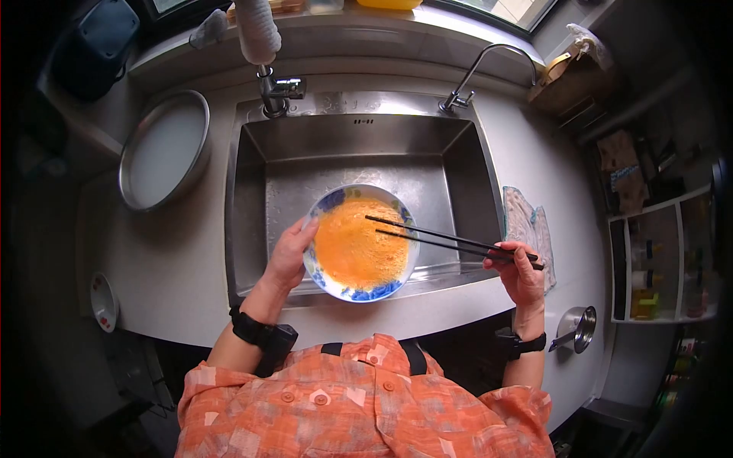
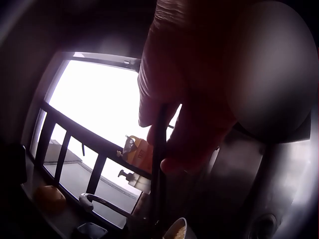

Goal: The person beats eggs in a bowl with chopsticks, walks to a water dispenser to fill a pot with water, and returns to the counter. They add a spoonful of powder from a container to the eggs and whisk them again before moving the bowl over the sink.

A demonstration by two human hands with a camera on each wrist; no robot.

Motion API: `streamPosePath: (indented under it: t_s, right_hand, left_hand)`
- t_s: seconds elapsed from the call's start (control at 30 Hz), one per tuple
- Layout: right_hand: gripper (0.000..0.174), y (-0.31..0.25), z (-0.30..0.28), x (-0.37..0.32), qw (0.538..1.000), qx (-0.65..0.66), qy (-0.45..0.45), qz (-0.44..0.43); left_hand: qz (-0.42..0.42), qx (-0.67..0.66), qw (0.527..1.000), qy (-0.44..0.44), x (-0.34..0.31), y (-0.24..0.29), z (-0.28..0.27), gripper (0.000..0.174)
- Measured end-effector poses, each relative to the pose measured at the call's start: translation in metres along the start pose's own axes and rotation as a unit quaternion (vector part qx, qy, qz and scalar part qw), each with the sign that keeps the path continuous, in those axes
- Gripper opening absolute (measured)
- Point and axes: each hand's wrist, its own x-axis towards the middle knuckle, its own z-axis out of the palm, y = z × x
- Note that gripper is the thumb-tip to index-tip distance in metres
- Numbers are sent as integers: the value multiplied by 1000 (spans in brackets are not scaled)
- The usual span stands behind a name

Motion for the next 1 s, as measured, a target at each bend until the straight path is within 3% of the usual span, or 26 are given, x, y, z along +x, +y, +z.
streamPosePath:
  t_s: [0.27, 1.0]
  right_hand:
    - [30, 22, -5, 34, 998, 48, 47, 16]
    - [26, 41, 1, 57, 978, 48, -47, 197]
  left_hand:
    - [7, 2, 1000, 1, 3, 7, 1, 33]
    - [24, 7, 999, 39, 16, 17, -8, 32]
